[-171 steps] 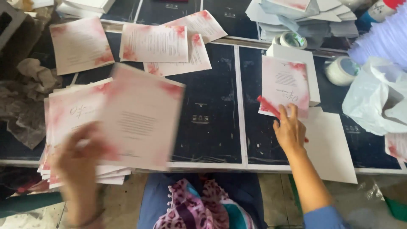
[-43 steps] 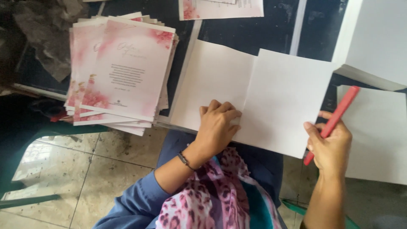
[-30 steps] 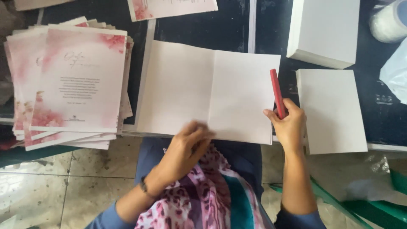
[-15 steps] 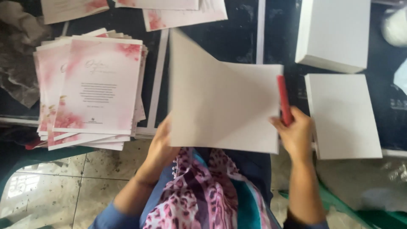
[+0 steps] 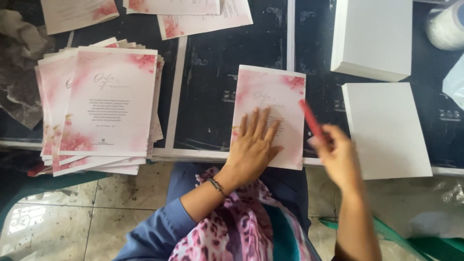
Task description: The person assembles printed cards by picking up a folded card, opening it, and inserting a separate white sheet of paper inside. They then close the card and place it on a stack, repeating this process for multiple cards.
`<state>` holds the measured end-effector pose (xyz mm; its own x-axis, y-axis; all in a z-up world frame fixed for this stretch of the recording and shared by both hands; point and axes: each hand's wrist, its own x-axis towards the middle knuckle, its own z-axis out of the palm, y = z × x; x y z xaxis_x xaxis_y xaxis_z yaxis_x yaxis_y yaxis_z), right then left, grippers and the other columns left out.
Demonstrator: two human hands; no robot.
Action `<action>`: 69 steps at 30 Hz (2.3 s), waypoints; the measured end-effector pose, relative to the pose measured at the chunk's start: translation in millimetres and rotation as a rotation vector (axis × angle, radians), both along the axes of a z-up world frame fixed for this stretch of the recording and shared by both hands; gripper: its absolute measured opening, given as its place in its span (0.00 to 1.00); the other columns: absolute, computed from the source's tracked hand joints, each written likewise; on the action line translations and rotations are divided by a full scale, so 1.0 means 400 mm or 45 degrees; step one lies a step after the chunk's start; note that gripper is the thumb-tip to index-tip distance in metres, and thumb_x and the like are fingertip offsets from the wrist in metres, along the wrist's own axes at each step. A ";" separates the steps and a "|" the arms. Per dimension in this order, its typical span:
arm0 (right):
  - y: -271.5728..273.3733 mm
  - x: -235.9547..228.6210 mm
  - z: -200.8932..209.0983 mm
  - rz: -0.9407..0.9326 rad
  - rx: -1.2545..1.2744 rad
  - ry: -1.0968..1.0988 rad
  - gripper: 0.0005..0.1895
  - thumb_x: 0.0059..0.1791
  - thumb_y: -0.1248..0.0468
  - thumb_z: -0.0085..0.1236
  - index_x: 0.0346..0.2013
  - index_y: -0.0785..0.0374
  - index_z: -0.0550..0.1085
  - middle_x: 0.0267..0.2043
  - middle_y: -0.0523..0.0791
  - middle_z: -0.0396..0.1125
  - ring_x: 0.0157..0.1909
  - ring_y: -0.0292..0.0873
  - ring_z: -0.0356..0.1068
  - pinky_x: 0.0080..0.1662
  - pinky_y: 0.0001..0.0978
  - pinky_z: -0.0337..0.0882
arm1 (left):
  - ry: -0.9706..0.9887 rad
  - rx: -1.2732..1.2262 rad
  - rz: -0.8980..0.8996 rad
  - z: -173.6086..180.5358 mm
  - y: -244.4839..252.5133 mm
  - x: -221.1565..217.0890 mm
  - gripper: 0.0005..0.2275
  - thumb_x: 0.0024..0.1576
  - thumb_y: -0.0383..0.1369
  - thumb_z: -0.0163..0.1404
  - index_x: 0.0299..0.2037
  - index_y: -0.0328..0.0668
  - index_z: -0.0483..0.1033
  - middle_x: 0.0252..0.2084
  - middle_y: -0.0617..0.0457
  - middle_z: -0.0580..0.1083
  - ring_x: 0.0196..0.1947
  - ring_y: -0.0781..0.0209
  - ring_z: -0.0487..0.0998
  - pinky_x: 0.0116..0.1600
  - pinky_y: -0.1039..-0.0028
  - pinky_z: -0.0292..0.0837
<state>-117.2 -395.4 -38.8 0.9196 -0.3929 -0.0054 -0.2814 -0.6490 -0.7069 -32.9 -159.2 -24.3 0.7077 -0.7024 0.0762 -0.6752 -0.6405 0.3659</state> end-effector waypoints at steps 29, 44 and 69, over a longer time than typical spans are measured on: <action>0.068 0.364 -0.467 0.501 -2.310 -0.557 0.25 0.57 0.71 0.42 0.69 0.73 0.62 0.60 0.58 0.69 0.39 0.42 0.71 0.47 0.28 0.73 | 0.197 -1.176 0.016 -0.069 0.232 -0.059 0.17 0.50 0.14 0.52 0.48 0.42 0.73 0.57 0.44 0.76 0.60 0.42 0.77 0.66 0.59 0.70; 0.202 0.045 -0.116 0.660 -0.603 -0.346 0.30 0.51 0.74 0.50 0.67 0.50 0.72 0.40 0.51 0.63 0.42 0.57 0.67 0.53 0.48 0.70 | 0.067 -0.505 0.512 -0.045 0.174 -0.067 0.31 0.53 0.36 0.56 0.65 0.27 0.63 0.69 0.29 0.56 0.55 0.29 0.67 0.58 0.43 0.62; 0.059 0.052 -0.073 -0.238 0.431 -0.242 0.13 0.58 0.61 0.60 0.53 0.66 0.76 0.28 0.47 0.66 0.16 0.35 0.52 0.18 0.26 0.51 | 0.929 -1.178 0.430 0.019 0.236 0.084 0.53 0.36 0.19 0.66 0.74 0.52 0.48 0.40 0.53 0.77 0.37 0.62 0.80 0.42 0.68 0.78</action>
